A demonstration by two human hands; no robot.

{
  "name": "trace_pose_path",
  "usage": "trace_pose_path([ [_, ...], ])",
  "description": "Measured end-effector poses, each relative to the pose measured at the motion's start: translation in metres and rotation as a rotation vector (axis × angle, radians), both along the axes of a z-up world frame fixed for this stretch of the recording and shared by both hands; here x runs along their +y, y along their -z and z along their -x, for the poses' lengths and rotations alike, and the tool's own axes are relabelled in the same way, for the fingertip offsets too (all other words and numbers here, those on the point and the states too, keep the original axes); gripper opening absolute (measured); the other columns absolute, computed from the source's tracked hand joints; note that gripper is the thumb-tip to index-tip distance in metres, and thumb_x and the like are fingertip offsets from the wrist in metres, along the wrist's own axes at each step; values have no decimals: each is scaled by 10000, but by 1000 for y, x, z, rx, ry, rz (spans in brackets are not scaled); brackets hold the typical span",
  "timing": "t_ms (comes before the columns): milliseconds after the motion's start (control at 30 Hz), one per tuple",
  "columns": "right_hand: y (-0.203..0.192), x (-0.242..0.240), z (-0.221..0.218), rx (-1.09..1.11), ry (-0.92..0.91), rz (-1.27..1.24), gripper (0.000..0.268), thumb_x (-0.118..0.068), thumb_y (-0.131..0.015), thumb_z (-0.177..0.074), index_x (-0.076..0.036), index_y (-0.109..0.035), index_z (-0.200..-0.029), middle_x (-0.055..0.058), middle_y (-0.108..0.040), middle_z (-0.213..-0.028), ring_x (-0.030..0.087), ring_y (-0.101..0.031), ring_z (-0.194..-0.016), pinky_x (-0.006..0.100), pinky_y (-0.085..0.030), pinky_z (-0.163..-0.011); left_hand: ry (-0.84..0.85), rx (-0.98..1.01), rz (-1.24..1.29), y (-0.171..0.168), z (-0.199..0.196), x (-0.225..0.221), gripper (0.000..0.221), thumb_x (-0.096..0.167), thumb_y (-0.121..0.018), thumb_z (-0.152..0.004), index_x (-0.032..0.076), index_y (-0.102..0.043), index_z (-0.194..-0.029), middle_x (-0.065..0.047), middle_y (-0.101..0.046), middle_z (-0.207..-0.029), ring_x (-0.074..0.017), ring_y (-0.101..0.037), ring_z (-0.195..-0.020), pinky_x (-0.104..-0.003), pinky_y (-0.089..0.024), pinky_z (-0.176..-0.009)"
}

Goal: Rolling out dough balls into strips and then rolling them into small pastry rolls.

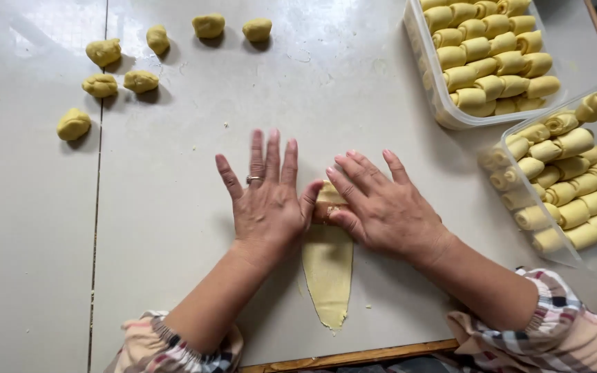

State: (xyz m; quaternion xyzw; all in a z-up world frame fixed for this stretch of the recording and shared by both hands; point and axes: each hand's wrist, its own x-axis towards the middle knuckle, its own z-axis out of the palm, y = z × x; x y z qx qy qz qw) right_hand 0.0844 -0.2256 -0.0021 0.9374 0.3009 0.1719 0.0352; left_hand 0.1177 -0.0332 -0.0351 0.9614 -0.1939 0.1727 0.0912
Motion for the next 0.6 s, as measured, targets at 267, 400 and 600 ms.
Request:
trace_pose_path([
  [267, 10, -13, -69, 288, 26, -161, 608, -571, -262, -977, -158, -443, -1385, 177, -426, -1388, 380, -306, -1368, 591, -233, -1066, -39, 603, -6, -40, -56, -12, 751, 599, -140, -941, 90, -236, -1485, -224, -146, -1545, -379, 21, -1442, -714, 64, -1044],
  [400, -2, -17, -89, -108, -143, -186, 495, -503, -342, -994, -130, -561, -1236, 83, -583, -929, 251, -649, -876, 365, -505, -820, -142, 578, -27, -33, -77, -18, 738, 580, -177, -945, 85, -229, -1490, -240, -79, -1557, -390, 112, -1431, -709, 97, -1043],
  [600, -20, -19, -32, 37, -7, -127, 559, -603, -396, -908, -175, -576, -1220, 57, -599, -908, 243, -626, -799, 389, -478, -753, -128, 16, 355, -25, -66, -8, 586, 389, -388, -1018, 66, -295, -1498, -221, -72, -1567, -447, 97, -1412, -727, 24, -1040],
])
